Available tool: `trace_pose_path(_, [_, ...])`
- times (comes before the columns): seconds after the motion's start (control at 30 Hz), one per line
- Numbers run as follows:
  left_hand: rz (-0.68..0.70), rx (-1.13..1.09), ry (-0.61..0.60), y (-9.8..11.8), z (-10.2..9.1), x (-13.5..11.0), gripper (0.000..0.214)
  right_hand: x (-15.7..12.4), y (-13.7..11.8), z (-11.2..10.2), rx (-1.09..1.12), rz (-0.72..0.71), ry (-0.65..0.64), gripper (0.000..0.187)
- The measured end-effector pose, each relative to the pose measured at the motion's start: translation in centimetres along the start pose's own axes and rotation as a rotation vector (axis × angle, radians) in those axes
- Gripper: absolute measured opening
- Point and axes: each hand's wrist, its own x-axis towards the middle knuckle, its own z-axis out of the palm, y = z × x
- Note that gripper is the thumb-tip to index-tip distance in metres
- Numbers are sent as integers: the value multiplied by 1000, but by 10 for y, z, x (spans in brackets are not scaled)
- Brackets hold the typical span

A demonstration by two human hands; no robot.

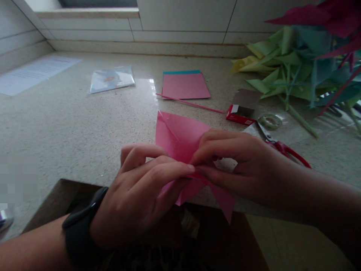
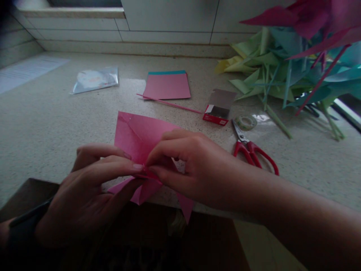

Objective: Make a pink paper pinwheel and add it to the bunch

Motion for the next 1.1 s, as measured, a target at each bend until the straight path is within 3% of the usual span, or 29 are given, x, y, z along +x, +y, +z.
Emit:
trace_pose_path(0.83, [-19, 60, 30, -2, 1, 1, 23, -3, -4, 0, -37, -13, 4, 12])
trace_pose_path(1.1, [-49, 48, 60, 4, 2, 6, 25, 0, -2, 4, -80, 39, 4, 5])
